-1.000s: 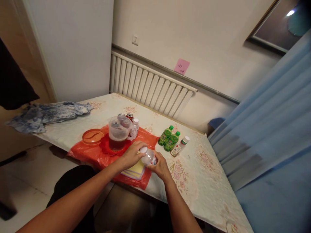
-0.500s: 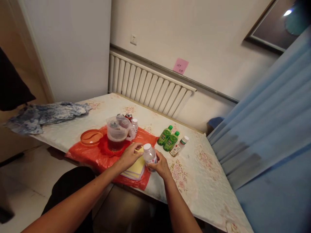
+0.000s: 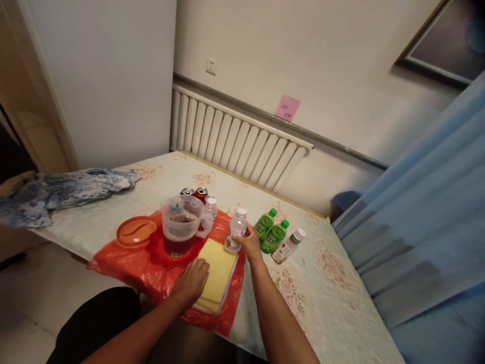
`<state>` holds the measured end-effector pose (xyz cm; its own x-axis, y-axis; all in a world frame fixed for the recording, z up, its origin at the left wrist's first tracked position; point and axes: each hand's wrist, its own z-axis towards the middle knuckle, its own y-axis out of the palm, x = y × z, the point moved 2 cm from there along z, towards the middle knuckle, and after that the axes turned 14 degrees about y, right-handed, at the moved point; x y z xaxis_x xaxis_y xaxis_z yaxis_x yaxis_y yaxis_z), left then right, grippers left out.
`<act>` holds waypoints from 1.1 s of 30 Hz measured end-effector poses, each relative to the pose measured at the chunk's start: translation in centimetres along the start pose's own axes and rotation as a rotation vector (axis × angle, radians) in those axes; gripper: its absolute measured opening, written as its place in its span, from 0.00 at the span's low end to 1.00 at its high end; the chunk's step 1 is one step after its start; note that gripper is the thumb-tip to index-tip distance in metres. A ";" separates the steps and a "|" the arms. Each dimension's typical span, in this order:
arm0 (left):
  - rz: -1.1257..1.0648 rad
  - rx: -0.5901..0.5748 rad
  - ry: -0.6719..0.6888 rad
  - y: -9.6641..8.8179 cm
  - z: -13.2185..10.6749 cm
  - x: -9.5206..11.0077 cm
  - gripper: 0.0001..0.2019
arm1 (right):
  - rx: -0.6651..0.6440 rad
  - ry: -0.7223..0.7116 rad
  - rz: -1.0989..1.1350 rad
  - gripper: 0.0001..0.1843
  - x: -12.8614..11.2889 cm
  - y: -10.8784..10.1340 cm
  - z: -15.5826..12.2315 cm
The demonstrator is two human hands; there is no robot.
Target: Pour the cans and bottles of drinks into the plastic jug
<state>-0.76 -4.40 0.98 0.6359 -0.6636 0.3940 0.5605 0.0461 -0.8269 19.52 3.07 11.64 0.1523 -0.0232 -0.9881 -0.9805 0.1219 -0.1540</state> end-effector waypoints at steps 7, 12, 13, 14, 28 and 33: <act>0.066 0.055 0.047 1.2 -0.9 -0.8 0.09 | 0.085 -0.037 0.003 0.26 1.4 2.8 7.8; 0.130 0.091 0.078 1.3 -1.1 -0.7 0.10 | 0.109 -0.047 0.003 0.24 1.9 5.2 11.7; 0.144 0.099 0.083 1.3 -1.1 -0.6 0.10 | 0.111 -0.052 0.005 0.24 2.1 5.7 12.2; 0.159 0.111 0.090 1.3 -1.2 -0.6 0.10 | 0.114 -0.057 0.007 0.24 2.2 6.2 12.7; 0.203 0.135 0.111 1.2 -1.1 -0.5 0.10 | 0.156 -0.046 0.016 0.31 5.7 8.3 13.3; 0.184 0.145 0.125 1.2 -1.0 -0.7 0.09 | 0.237 0.000 0.034 0.36 6.2 6.1 11.4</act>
<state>-1.09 -4.66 -0.67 0.6686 -0.7210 0.1823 0.5174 0.2749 -0.8104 15.95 14.98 4.54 0.1201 -0.0157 -0.9926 -0.9285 0.3522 -0.1178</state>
